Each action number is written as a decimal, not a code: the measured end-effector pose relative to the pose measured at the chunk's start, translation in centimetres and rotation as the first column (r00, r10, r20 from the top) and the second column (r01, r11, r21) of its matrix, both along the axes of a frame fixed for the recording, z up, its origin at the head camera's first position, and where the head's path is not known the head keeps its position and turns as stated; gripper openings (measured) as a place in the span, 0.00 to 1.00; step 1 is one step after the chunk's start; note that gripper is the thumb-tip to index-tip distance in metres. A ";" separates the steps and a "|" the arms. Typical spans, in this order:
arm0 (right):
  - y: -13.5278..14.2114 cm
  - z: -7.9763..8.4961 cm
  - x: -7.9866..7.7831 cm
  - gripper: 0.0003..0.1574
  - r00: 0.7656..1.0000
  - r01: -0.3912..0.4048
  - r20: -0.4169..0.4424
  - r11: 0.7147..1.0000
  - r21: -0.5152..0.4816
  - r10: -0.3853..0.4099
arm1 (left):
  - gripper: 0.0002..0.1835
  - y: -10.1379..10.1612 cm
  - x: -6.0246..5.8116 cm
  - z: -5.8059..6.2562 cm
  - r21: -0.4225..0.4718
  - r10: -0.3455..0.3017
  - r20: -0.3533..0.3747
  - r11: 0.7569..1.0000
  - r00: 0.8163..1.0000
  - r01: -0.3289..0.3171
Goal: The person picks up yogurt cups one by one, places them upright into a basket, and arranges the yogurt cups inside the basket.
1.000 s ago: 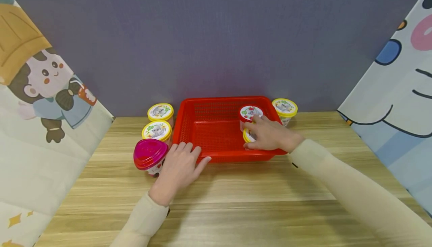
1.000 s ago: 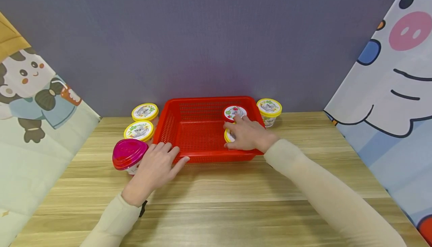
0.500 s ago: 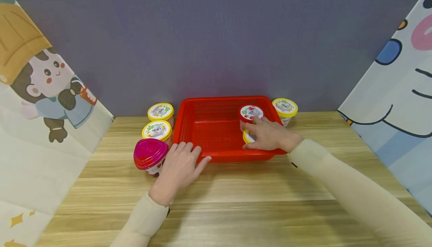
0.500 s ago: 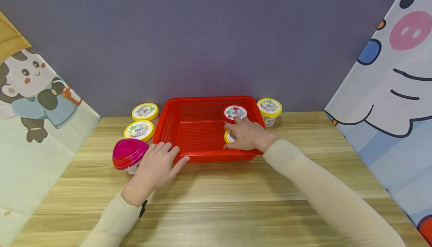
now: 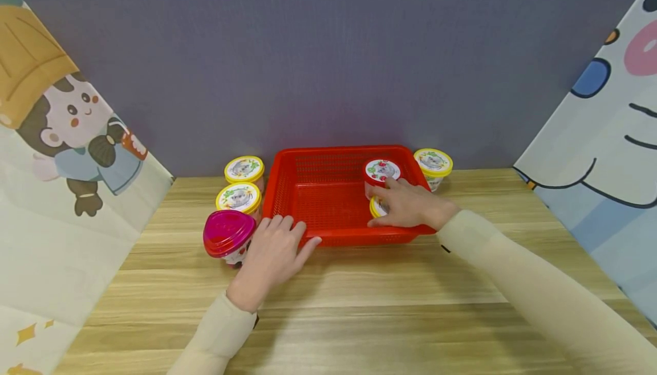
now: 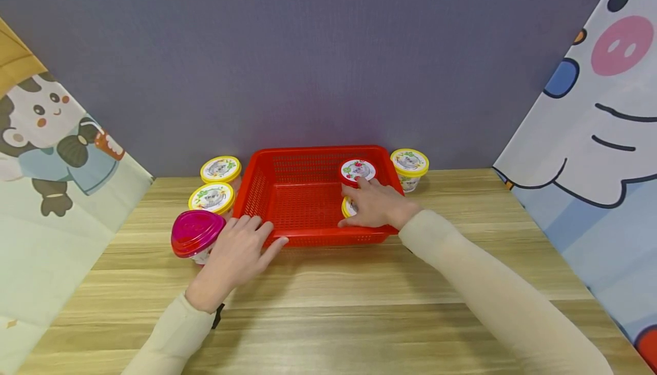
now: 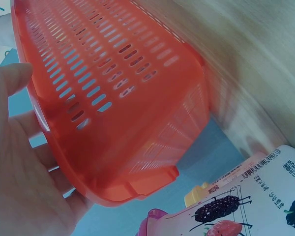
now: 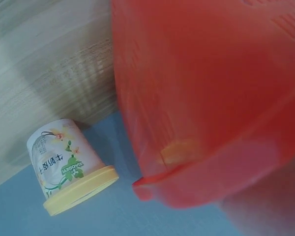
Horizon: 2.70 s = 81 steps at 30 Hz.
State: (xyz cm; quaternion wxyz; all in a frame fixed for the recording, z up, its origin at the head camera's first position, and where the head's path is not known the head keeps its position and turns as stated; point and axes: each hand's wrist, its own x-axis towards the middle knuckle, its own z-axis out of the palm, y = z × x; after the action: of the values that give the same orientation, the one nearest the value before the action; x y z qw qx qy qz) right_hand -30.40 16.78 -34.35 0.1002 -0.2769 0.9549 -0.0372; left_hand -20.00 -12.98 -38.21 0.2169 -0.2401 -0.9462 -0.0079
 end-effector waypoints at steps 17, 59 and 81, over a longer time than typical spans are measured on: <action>-0.1 0.0 0.3 0.54 0.998 0.049 0.028 0.999 0.002 -0.049 | 0.24 -0.1 -0.1 -0.1 -0.008 0.008 0.009 1.000 1.000 -0.008; 2.0 2.2 0.0 0.55 0.994 0.048 -0.091 0.995 -0.088 -0.056 | 0.23 -0.4 -0.4 -0.4 0.007 0.002 0.016 1.000 1.000 -0.002; 5.0 2.1 -2.6 0.58 0.982 0.164 -0.076 0.981 -0.104 -0.172 | 0.23 -0.5 -0.4 -0.5 0.000 0.002 0.015 1.000 1.000 -0.002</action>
State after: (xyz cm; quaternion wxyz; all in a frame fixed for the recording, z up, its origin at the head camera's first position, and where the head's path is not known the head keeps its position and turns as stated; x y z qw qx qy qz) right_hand -32.99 21.82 -32.23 0.0427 -0.2012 0.9753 -0.0804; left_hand -20.45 -13.43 -38.68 0.2097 -0.2393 -0.9480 -0.0095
